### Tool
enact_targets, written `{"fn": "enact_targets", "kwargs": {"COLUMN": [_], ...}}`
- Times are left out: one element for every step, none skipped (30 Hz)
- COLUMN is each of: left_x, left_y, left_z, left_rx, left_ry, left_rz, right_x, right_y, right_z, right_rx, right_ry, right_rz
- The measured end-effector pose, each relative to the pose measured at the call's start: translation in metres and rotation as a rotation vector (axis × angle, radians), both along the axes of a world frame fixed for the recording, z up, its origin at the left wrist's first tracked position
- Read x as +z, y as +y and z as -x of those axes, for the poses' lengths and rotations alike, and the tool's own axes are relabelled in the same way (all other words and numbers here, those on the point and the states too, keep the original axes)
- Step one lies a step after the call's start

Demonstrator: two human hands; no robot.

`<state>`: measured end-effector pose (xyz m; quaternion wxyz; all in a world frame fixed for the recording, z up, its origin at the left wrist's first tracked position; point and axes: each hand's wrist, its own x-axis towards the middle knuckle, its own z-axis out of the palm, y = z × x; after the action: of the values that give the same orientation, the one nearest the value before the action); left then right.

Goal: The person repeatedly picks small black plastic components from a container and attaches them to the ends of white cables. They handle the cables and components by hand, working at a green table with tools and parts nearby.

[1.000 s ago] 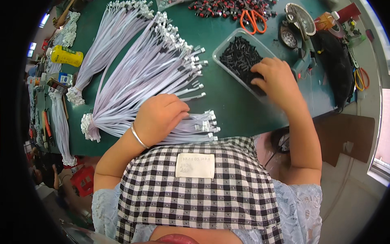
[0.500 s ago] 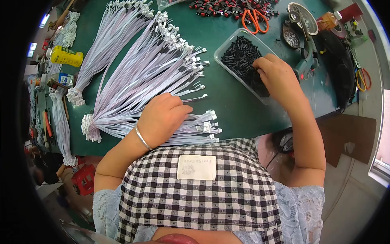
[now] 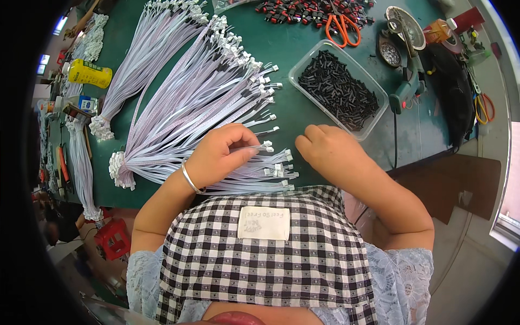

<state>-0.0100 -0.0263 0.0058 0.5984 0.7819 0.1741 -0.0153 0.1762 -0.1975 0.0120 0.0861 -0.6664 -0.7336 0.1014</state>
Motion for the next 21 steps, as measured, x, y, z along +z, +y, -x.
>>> {"fn": "enact_targets", "kwargs": {"left_x": [-0.002,-0.004,-0.007,-0.009,-0.012,-0.015,-0.016,-0.015,-0.014,-0.013,-0.013,-0.013,-0.013,-0.013,-0.013,-0.012,-0.01,-0.007,-0.006,-0.007,-0.01], "left_y": [0.0,0.001,0.002,0.003,0.003,0.004,0.005,0.005,0.006,0.007,0.007,0.008,0.008,0.007,0.006,0.006,0.005,0.006,0.006,0.006,0.005], "left_z": [0.0,0.001,0.001,0.001,0.002,0.003,0.004,0.003,0.003,0.003,0.003,0.003,0.003,0.004,0.003,0.003,0.003,0.002,0.002,0.003,0.003], "left_rx": [0.012,0.051,0.087,0.122,0.129,0.135,0.14,0.149,0.159,0.171,0.173,0.173,0.174,0.175,0.171,0.168,0.17,0.171,0.173,0.17,0.169], "left_ry": [0.022,0.057,0.092,0.128,0.112,0.096,0.08,0.089,0.1,0.11,0.105,0.101,0.098,0.094,0.092,0.089,0.098,0.108,0.118,0.114,0.109], "left_rz": [0.071,0.147,0.223,0.3,0.35,0.4,0.45,0.47,0.491,0.512,0.528,0.544,0.561,0.565,0.567,0.569,0.567,0.564,0.561,0.579,0.597], "right_x": [-0.001,-0.002,-0.002,-0.004,-0.005,-0.006,-0.007,-0.007,-0.007,-0.003,0.007,0.014,0.017,0.019,0.02,0.018,0.015,0.012,0.011,0.01,0.008], "right_y": [0.0,0.0,-0.001,-0.002,-0.003,-0.003,-0.004,-0.006,-0.005,-0.003,0.001,0.003,0.007,0.01,0.014,0.018,0.021,0.023,0.024,0.024,0.025], "right_z": [0.0,0.001,0.0,0.0,0.0,0.0,-0.002,-0.004,-0.004,-0.004,-0.002,0.001,0.005,0.008,0.013,0.019,0.028,0.034,0.038,0.041,0.043], "right_rx": [-0.001,-0.003,-0.007,-0.024,-0.041,-0.058,-0.088,-0.119,-0.146,-0.174,-0.2,-0.23,-0.269,-0.308,-0.35,-0.406,-0.461,-0.515,-0.532,-0.549,-0.564], "right_ry": [0.008,0.017,0.026,0.051,0.077,0.101,0.15,0.199,0.249,0.329,0.41,0.492,0.63,0.768,0.905,1.071,1.236,1.403,1.358,1.313,1.268], "right_rz": [-0.012,-0.024,-0.035,-0.033,-0.03,-0.028,-0.015,-0.002,0.013,-0.014,-0.042,-0.068,-0.084,-0.1,-0.119,-0.127,-0.135,-0.143,-0.142,-0.142,-0.14]}}
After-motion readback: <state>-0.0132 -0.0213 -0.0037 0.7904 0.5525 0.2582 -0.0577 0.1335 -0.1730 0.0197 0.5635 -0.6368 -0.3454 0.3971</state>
